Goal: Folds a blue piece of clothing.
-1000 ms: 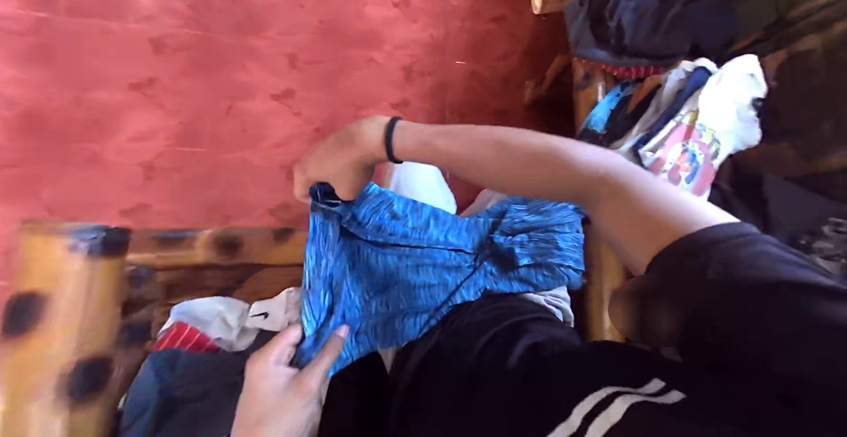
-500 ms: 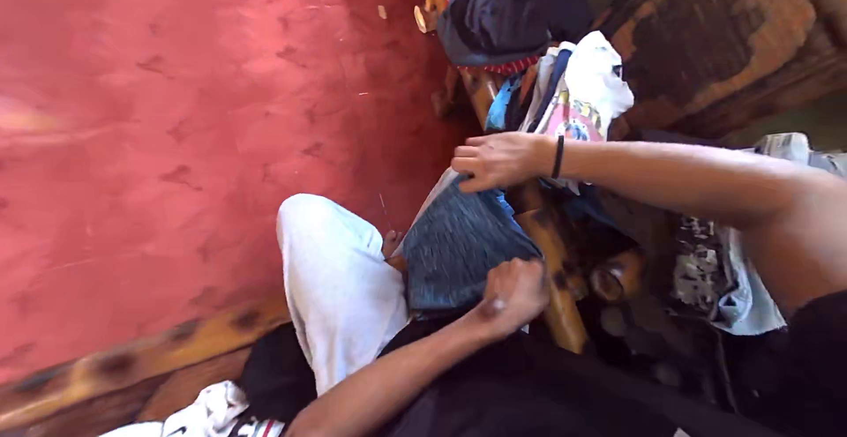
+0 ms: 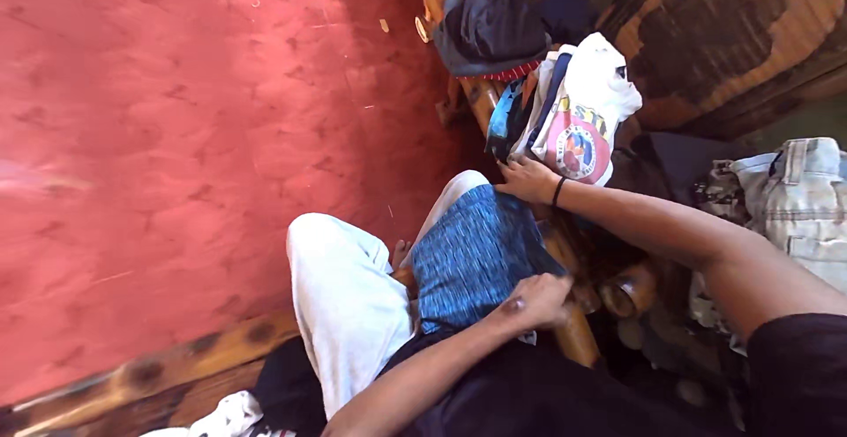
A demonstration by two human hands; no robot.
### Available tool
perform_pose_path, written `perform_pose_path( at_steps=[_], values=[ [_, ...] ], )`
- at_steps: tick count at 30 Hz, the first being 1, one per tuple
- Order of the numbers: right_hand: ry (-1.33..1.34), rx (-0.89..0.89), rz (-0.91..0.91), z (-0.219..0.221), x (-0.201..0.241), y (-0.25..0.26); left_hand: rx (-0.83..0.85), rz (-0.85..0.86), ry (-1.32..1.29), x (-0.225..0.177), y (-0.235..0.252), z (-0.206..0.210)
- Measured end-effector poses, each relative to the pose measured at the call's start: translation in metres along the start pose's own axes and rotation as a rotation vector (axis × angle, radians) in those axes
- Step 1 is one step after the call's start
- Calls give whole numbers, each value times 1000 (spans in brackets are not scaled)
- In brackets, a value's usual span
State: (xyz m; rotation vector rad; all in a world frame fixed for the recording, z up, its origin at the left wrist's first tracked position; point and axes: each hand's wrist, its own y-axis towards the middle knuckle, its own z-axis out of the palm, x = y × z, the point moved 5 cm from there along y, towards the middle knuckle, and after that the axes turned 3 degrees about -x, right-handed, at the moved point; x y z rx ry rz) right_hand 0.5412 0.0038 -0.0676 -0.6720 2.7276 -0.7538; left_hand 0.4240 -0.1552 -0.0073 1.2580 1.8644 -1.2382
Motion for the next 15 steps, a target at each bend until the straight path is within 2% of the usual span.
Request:
perform_pose_path(
  at_steps=[2,3,4,6,7,9,11,12,15],
  values=[
    [64,220,233,-21,17,-4,-96,105,-144,20,-24,-5],
    [91,212,248,-42,30,-5,-229,94,-205,35,-43,-13],
    [138,125,203,-64,43,-4,-389,2,-220,53,-65,-21],
    [225,-93,44,-95,70,12,-603,-374,-148,96,-110,-30],
    [253,-157,-39,-103,86,27,-638,-542,-111,119,-128,-28],
    [322,-162,-203,-103,126,61,-575,-772,-124,153,-155,-16],
    [373,-10,-303,-86,166,95,-517,-823,-229,169,-167,-4],
    [374,121,-308,-75,182,108,-522,-812,-326,172,-168,0],
    [324,436,-154,-59,204,125,-653,-799,-693,180,-167,9]
  ],
)
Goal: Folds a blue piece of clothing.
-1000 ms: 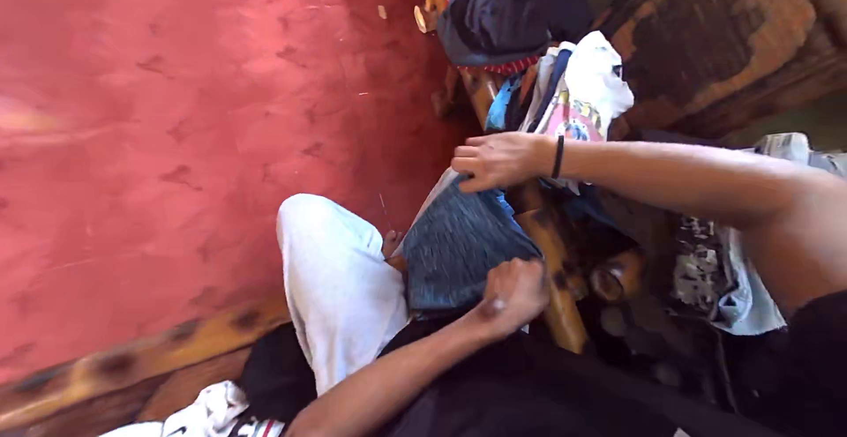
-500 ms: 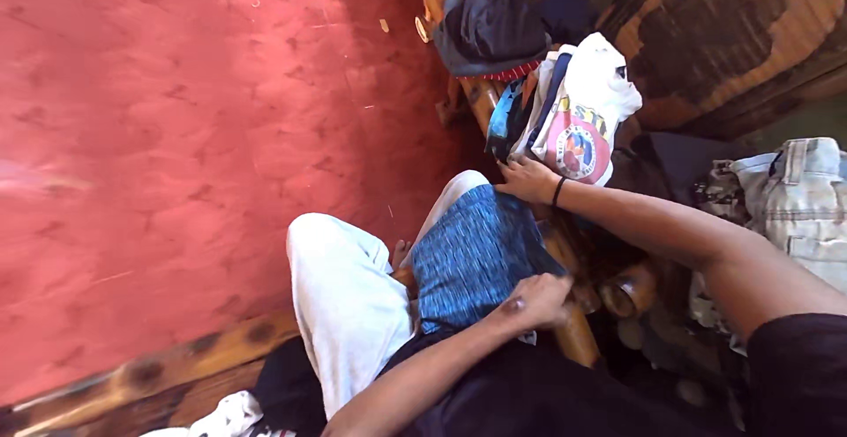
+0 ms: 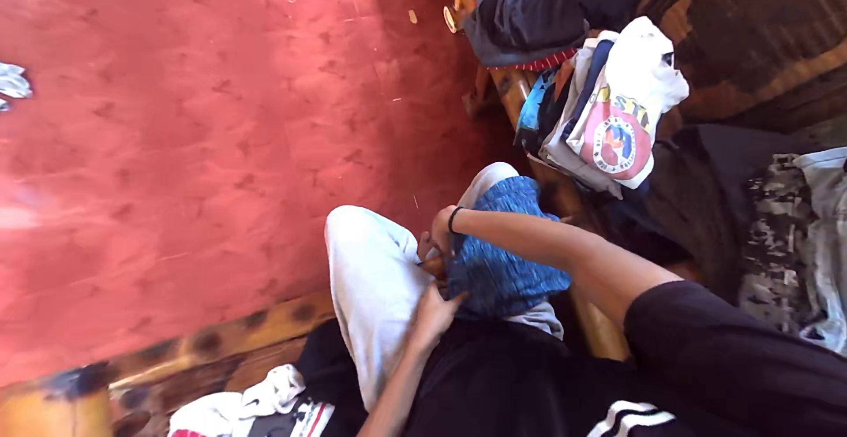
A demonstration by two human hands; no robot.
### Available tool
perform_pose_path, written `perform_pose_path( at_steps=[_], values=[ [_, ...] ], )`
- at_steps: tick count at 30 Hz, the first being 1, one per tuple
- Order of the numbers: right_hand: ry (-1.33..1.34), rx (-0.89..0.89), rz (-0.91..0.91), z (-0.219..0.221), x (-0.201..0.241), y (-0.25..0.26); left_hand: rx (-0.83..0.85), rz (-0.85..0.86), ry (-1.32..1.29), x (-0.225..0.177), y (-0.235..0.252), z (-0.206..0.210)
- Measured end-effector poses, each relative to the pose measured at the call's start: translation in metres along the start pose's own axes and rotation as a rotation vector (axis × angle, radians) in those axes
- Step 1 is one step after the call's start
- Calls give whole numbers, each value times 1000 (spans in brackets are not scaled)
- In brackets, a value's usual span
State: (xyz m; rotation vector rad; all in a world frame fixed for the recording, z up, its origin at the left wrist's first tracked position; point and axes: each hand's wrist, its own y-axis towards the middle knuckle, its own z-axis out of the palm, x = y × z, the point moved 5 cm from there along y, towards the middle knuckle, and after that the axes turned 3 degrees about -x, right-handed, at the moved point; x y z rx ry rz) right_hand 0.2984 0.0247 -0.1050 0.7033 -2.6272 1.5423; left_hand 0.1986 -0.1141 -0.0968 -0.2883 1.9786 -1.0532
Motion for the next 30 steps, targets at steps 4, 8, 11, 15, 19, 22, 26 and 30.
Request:
perform_pose_path(
  at_steps=[4,8,11,15,19,22,26,30],
  values=[
    [81,76,120,-5,-16,22,80,-92,-395,14,5,-3],
    [-103,63,47,-24,-19,0,260,-75,-562,3,-7,-20],
    [-166,-22,-129,-51,-23,-51,239,133,-505,-31,-21,-46],
    [146,-507,-384,-104,-71,-143,100,458,-197,-107,-40,-81],
    [194,-982,-407,-141,-120,-265,-77,836,-8,-191,-64,-105],
    [169,-1234,-316,-136,-123,-351,-253,1145,158,-245,-101,-112],
    [75,-1504,-279,-89,-100,-422,-390,1419,337,-265,-142,-99],
    [124,-1600,-131,6,-62,-407,-374,1441,475,-206,-130,-68]
  ],
)
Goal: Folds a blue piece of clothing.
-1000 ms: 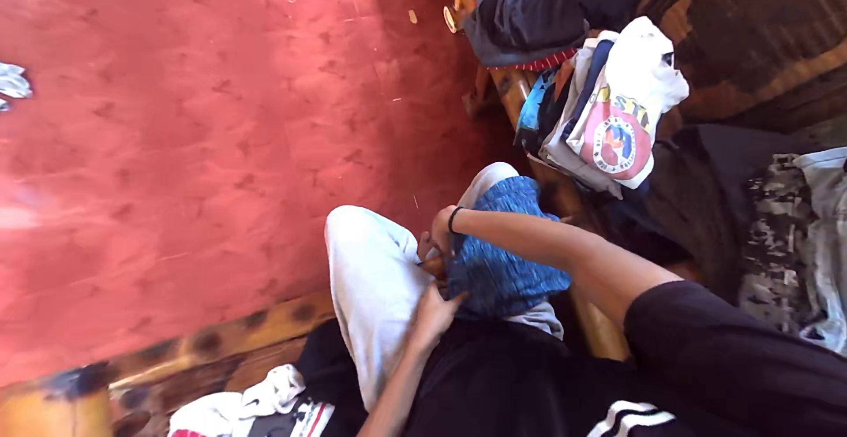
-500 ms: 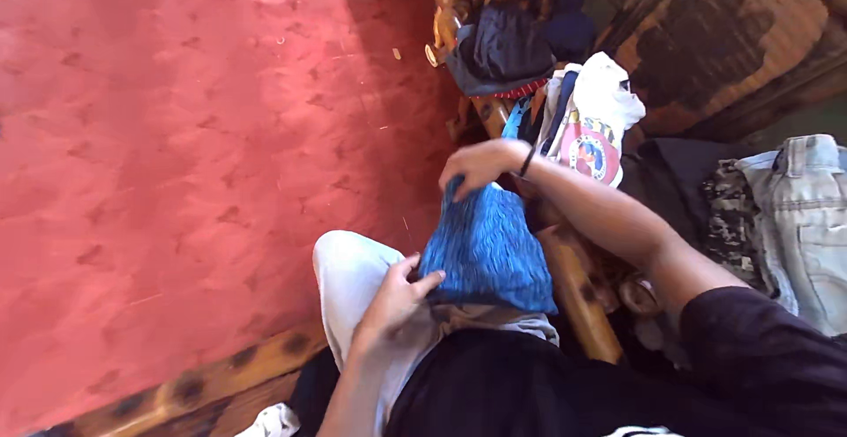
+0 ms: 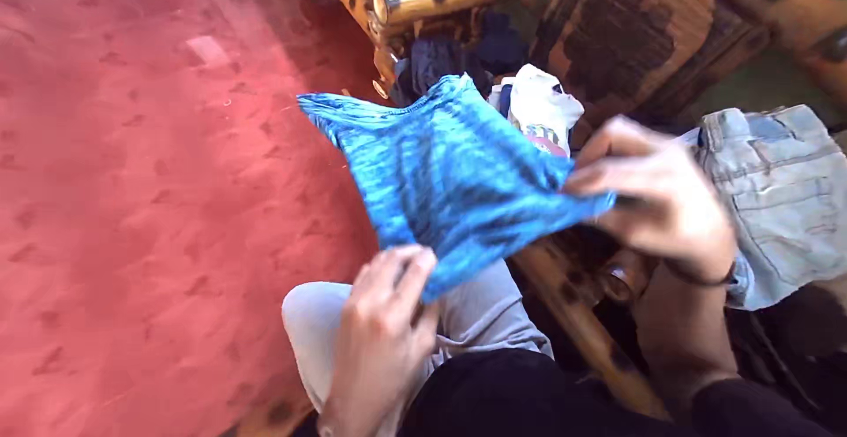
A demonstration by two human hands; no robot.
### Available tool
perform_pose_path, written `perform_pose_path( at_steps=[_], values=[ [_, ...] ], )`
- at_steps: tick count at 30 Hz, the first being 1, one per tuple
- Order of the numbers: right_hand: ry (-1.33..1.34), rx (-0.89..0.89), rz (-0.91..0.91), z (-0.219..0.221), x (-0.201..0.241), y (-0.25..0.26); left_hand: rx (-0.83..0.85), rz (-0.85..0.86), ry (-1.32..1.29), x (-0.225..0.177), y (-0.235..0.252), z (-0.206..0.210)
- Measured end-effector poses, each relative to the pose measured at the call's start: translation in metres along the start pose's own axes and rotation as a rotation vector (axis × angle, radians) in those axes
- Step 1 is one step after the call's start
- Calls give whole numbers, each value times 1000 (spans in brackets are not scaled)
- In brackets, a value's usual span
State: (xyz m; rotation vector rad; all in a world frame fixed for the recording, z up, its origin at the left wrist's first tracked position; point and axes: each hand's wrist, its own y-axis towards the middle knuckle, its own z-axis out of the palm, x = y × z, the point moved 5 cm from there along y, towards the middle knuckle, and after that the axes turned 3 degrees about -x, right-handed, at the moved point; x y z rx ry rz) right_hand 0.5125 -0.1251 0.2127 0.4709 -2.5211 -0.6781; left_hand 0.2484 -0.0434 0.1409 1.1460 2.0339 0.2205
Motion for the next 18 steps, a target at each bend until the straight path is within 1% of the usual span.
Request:
perform_pose_path(
  at_steps=[1,3,4,5,6,7,8,9,10,11,12,14,15,16,17,18],
  values=[
    [-2,12,99,21,3,-32,52,-18,13,4,-22,16],
    [53,128,366,75,0,-101,202,-95,-7,19,-69,54],
    [78,229,522,104,-1,-136,335,-165,-49,28,-96,75],
    [106,366,683,130,1,-169,514,-258,-104,37,-123,95],
    [147,528,839,153,4,-197,711,-360,-166,46,-147,111],
    [206,679,968,171,9,-218,862,-458,-234,55,-165,123],
    [262,808,1050,182,12,-228,914,-554,-306,62,-175,129],
    [300,878,1080,185,12,-229,889,-657,-367,69,-176,132],
    [311,888,1073,182,9,-223,831,-781,-398,76,-171,133],
    [297,847,1044,176,3,-213,752,-903,-408,86,-164,134],
    [264,770,1013,171,-7,-201,672,-993,-402,97,-156,138],
    [190,564,1032,172,-35,-179,578,-1144,-417,122,-141,155],
    [181,455,1090,180,-50,-171,559,-1227,-441,132,-136,166],
    [195,391,1175,192,-63,-165,534,-1309,-465,136,-131,176],
    [227,383,1268,206,-71,-161,504,-1377,-473,137,-127,183],
    [257,413,1348,218,-75,-159,482,-1408,-459,136,-125,189]
  ],
)
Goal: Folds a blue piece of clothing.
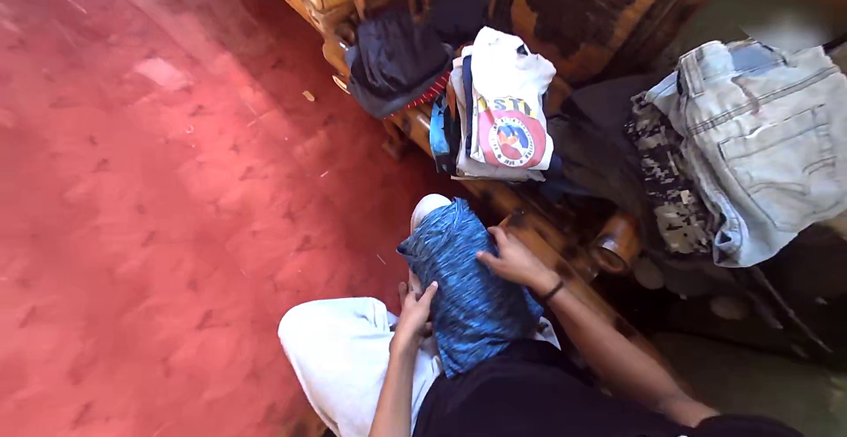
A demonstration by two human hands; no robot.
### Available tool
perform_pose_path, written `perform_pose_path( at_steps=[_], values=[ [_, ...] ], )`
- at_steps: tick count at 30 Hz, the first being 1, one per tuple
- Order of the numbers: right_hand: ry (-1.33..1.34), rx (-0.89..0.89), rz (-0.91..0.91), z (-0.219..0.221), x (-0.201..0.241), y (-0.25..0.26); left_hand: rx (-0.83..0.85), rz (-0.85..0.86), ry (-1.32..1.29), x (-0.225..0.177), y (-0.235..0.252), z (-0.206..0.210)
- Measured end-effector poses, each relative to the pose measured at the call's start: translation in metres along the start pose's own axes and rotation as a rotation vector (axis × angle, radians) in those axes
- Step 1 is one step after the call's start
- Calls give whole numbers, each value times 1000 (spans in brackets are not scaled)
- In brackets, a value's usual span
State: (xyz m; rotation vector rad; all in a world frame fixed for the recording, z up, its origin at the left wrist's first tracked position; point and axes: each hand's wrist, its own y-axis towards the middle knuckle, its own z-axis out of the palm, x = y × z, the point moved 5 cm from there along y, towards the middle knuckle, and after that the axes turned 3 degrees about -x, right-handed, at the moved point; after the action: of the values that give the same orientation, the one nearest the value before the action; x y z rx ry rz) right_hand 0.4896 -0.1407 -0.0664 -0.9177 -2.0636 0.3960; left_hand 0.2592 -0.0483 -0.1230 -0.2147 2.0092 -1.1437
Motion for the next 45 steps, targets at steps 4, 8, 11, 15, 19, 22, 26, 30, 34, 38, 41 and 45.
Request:
perform_pose_path(
  at_steps=[4,8,11,15,19,22,26,30,34,38,41,45],
  values=[
    [115,-7,148,16,-3,6,-44,44,-39,-6,-1,4],
    [256,-29,241,8,-14,1,-17,-26,-254,-4,-15,3],
    [360,5,262,7,-23,5,113,-110,-434,-6,-21,9],
    [498,-36,163,1,-23,11,237,50,-693,-8,-10,7],
    [649,-98,103,3,-18,10,308,36,-802,-20,-5,7],
    [902,-159,40,-12,-5,1,299,129,-840,-39,1,-1],
    [1227,-217,-229,-61,28,-12,413,305,-764,-107,-29,-15],
    [1285,-432,-484,-145,55,-22,524,622,-605,-222,-74,-16],
    [1131,-683,-730,-236,66,-6,492,730,-447,-335,-75,7],
    [1006,-860,-466,-297,49,70,342,675,-220,-407,-1,57],
    [743,-636,-107,-277,10,137,204,635,4,-393,78,91],
    [506,-523,130,-238,-30,182,145,523,66,-346,122,101]
  ],
)
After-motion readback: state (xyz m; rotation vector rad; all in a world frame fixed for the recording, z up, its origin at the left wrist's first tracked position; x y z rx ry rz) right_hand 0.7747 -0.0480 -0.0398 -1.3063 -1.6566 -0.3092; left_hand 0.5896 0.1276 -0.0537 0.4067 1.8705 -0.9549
